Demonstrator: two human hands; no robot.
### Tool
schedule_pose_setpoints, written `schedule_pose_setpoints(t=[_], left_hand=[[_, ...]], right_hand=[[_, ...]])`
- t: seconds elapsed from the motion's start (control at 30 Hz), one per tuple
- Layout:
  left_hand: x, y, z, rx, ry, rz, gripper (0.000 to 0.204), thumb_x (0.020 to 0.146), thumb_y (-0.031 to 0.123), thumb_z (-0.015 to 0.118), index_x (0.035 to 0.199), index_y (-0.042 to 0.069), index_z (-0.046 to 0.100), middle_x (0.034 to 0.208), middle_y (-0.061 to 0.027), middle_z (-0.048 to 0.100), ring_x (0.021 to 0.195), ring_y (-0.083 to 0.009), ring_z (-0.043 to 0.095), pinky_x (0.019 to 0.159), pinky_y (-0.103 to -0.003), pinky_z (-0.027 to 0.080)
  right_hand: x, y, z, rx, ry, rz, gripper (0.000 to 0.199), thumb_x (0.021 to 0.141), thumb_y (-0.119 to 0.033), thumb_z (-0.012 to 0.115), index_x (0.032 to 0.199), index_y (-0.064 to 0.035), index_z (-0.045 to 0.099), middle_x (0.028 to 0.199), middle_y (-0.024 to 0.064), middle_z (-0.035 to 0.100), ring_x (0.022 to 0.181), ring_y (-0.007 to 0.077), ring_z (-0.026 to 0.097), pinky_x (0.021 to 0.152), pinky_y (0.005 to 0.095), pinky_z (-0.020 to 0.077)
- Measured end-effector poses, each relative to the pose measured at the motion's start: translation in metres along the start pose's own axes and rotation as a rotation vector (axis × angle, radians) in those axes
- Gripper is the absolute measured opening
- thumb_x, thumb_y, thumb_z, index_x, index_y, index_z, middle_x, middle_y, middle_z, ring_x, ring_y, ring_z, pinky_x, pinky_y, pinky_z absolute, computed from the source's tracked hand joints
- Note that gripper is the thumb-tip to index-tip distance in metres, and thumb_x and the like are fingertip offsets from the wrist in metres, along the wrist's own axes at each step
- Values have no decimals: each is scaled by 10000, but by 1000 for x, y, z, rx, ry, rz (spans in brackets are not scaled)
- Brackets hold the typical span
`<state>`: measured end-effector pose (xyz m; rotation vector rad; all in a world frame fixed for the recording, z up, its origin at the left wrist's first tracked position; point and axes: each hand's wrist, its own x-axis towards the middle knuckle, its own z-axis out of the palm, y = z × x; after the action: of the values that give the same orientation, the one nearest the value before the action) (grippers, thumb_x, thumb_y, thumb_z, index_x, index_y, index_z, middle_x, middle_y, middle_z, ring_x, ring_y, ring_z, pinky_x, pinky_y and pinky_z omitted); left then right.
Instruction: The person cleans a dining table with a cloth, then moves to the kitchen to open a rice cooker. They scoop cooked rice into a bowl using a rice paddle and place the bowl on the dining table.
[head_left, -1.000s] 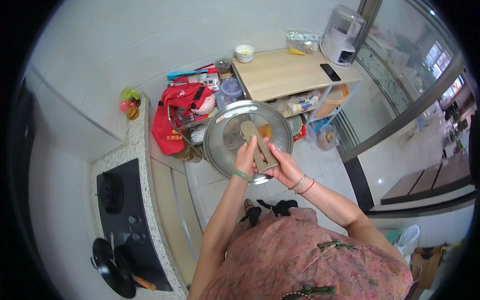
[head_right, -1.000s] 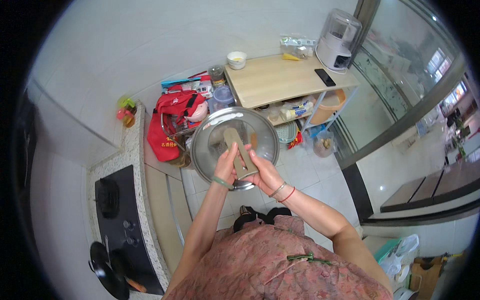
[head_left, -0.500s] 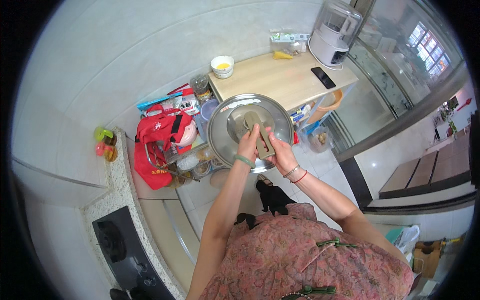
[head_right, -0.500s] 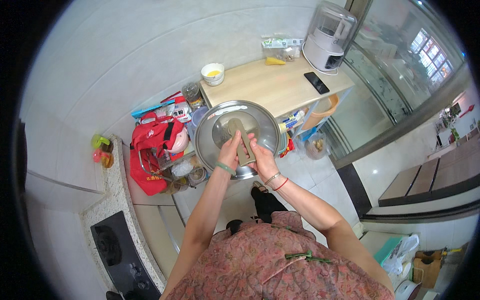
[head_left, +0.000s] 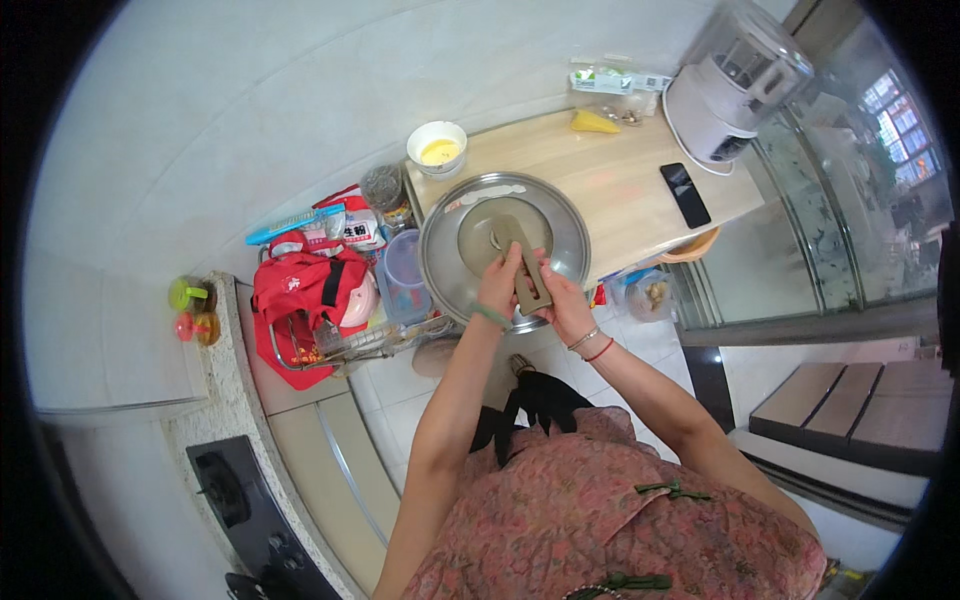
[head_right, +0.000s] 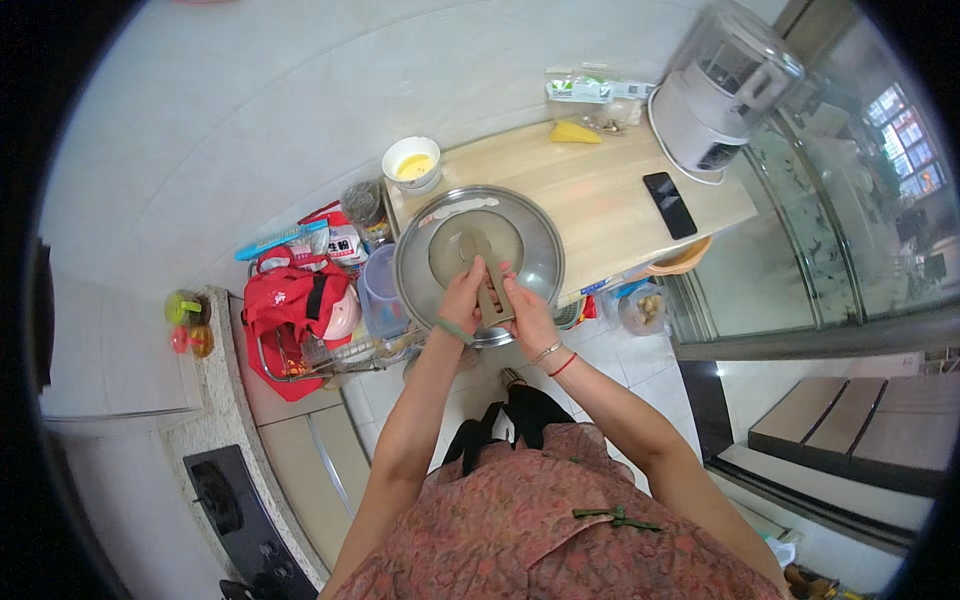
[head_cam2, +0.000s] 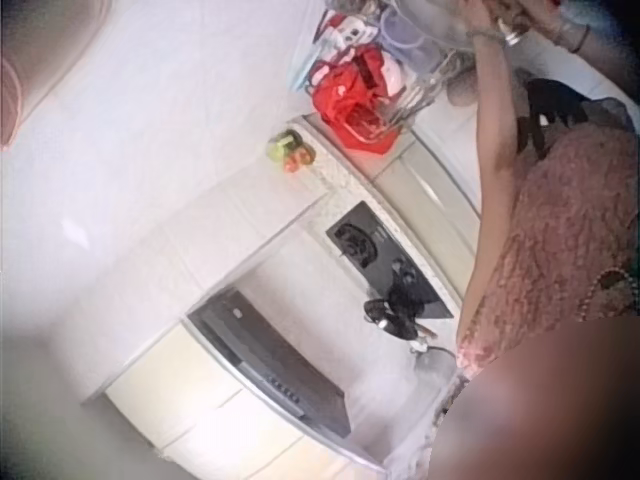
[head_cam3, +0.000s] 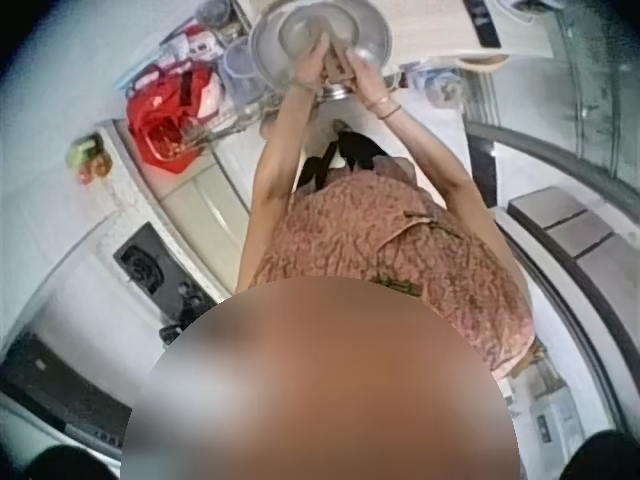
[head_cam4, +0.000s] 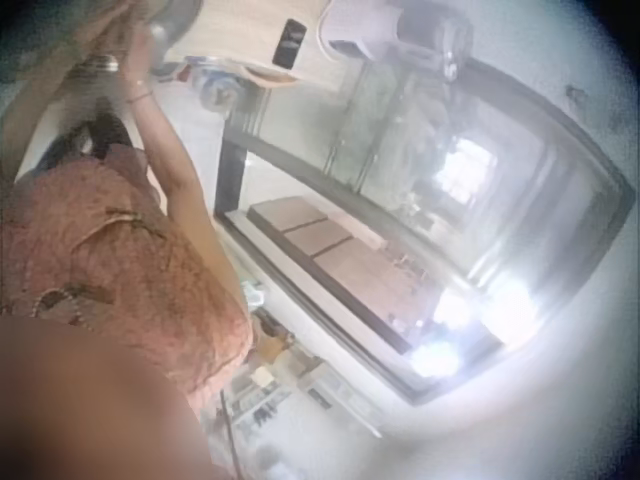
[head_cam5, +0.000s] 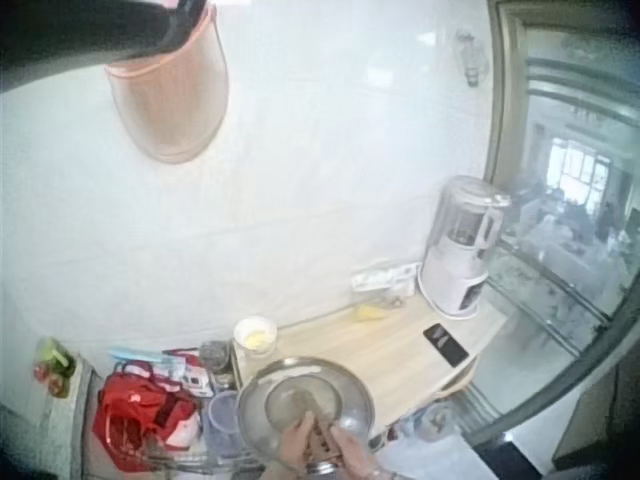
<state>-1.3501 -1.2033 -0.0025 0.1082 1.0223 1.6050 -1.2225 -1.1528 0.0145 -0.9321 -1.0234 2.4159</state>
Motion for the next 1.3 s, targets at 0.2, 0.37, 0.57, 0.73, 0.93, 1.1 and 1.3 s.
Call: schedule_pose_setpoints(t=[0.2,0.37,0.57,0.73,0.93,1.1,1.3], left_hand=[[10,7,8,48,33,-18,501,977,449,448,1155,4,595,1013,-93,655,869,-164,643,706,-288,541],[18,-3,-10,174,163,4,570,946,539,449,1092,13,615,892,-74,658,764,-151,643,665,-271,534],[-48,23,-40,-7,228,116,683,959,563,385,1333,-5,445,1264,-165,548,1103,-199,580,915,-326,474],[-154,37,-69,-463,145,385,644,984,525,326,1405,39,369,1391,-134,460,1286,-249,440,1058,-391,366],[-332,39,-134,-517,452,795,653,986,540,290,1425,60,353,1457,-90,390,1358,-207,338,1098,-382,285],[-497,0,-184,-454,845,1082,669,994,533,270,1469,61,263,1521,-83,280,1408,-195,235,1127,-375,192],[-668,-47,-198,-348,1281,1372,702,985,548,283,1478,52,227,1529,-117,233,1416,-227,212,1133,-389,189]], right_hand=[[20,1,-12,-52,33,8,403,1003,-343,439,1231,-25,532,1058,51,637,878,138,654,721,271,564],[30,-3,-41,-423,111,11,497,997,-431,410,1276,-40,538,1092,58,631,880,128,621,735,252,513],[9,-47,-4,-834,183,-379,542,1012,-446,337,1282,-20,535,1226,90,578,1092,175,543,892,322,449],[-29,-15,119,-311,-271,-213,622,1017,-469,271,1372,21,411,1416,120,437,1302,225,409,1026,355,348],[-101,121,260,-139,-702,189,675,1007,-512,227,1437,2,305,1490,124,338,1377,243,310,1092,383,265],[-206,260,346,-231,-1065,457,683,1003,-518,230,1448,-3,283,1503,110,314,1397,228,267,1120,394,228],[-354,362,419,-362,-1613,495,581,1034,-422,220,1442,-20,314,1491,101,333,1374,192,304,1114,364,246]])
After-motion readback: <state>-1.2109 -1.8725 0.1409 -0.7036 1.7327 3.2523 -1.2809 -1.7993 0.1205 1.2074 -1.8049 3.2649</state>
